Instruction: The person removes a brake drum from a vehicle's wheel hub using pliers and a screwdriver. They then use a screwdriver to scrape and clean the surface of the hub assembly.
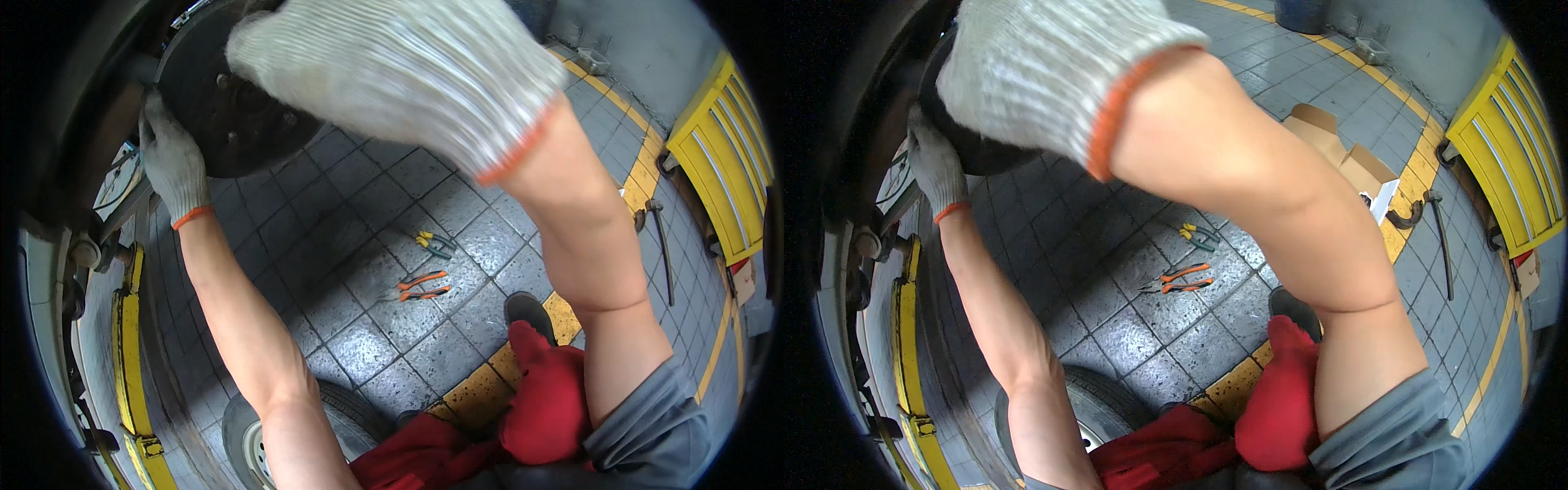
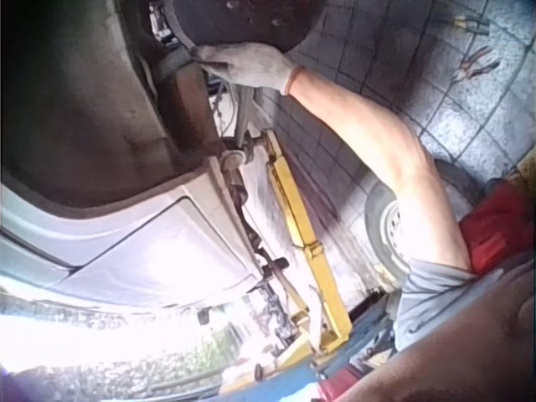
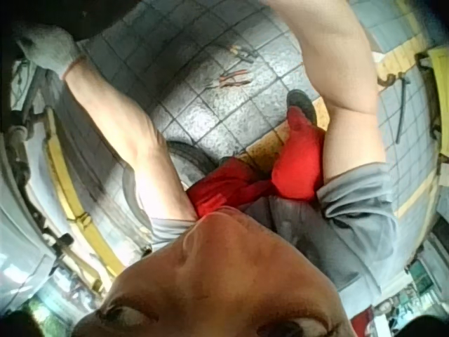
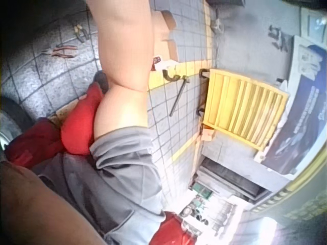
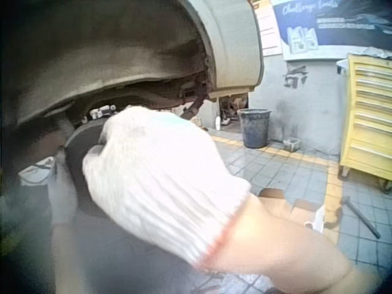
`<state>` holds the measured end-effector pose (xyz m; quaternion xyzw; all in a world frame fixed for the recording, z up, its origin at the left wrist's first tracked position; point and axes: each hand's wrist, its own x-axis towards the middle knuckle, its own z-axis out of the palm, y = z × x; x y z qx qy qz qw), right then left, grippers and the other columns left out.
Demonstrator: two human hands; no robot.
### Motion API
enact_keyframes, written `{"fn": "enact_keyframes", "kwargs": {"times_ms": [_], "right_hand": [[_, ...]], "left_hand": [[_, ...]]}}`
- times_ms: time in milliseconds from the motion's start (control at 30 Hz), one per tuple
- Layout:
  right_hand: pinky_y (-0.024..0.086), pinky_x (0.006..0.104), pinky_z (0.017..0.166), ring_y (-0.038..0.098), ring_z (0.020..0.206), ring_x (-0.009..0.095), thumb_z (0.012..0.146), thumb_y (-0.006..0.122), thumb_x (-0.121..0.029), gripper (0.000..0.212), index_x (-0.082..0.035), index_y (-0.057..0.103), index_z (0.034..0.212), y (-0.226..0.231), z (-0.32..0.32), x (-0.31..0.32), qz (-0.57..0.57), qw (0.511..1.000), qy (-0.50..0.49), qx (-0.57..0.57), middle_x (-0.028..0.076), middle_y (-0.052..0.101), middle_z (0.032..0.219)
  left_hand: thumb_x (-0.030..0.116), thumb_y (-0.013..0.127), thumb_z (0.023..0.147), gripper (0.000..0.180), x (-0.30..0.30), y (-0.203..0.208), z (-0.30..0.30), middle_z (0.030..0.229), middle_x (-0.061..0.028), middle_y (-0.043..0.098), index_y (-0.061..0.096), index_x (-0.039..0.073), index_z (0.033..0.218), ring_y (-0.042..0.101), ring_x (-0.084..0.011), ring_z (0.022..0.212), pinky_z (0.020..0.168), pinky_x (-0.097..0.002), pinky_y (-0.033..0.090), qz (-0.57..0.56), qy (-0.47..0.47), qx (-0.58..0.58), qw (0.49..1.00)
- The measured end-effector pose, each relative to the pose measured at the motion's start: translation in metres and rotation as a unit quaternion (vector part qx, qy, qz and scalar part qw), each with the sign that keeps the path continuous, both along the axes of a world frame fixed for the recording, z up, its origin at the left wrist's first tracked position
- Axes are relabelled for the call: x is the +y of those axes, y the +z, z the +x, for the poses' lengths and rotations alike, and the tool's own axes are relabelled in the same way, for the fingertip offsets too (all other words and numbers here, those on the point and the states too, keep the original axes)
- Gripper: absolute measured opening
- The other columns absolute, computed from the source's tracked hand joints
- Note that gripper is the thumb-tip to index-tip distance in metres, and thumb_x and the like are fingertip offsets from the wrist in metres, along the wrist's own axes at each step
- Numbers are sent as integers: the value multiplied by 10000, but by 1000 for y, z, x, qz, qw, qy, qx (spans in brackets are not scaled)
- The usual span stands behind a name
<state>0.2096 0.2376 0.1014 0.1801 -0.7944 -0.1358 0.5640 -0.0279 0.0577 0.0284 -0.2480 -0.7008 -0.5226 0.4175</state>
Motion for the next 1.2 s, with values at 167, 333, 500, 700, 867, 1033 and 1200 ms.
{"fn": "enact_keyframes", "kwargs": {"times_ms": [167,333,500,700,867,1033,1200], "right_hand": [[562,421,524,707,583,291,861,685,-241,219,-121,716,680,-40,-21,-6,-196,980,37,-3,118,687,644],[529,415,461,678,516,284,826,705,-250,232,-131,692,626,-52,-33,-7,-257,963,63,43,98,658,578],[584,407,635,715,722,324,895,609,-178,216,-45,734,780,2,-19,-10,-23,995,-4,-99,167,701,781],[606,400,697,743,771,331,894,598,-172,241,-24,754,783,12,-42,5,-7,998,-29,-60,177,713,766],[591,397,654,726,688,339,825,649,-152,172,-18,702,731,33,11,18,-114,957,171,-205,205,682,692],[542,427,521,696,575,310,847,693,-271,188,-118,707,739,-32,-13,1,-282,953,93,-54,126,676,622],[522,442,474,699,557,295,850,707,-290,207,-130,718,719,-48,-30,-6,-262,964,36,33,106,671,597]], "left_hand": [[397,376,1106,539,-11,0,9,1426,-264,586,561,6,1426,562,-414,1318,1107,-435,426,-108,112,46,987],[340,350,1107,494,-7,-1,6,1451,-246,570,533,43,1457,558,-410,1324,1124,-440,424,-29,28,-75,996],[356,379,1101,514,-18,1,18,1448,-237,577,561,3,1427,557,-387,1336,1129,-416,415,-36,82,-51,995],[440,414,1090,575,4,1,8,1424,-227,607,578,0,1423,562,-357,1340,1114,-390,417,35,-16,-64,997],[503,404,1085,657,-8,-4,20,1406,-228,621,559,-31,1435,598,-332,1293,1100,-383,428,32,4,-65,997],[506,424,1083,666,1,6,32,1405,-234,619,555,-44,1434,615,-323,1264,1094,-374,435,67,-25,-109,991],[471,420,1092,636,5,6,29,1405,-239,618,560,-53,1424,600,-331,1284,1107,-376,421,59,-19,-97,993]]}}
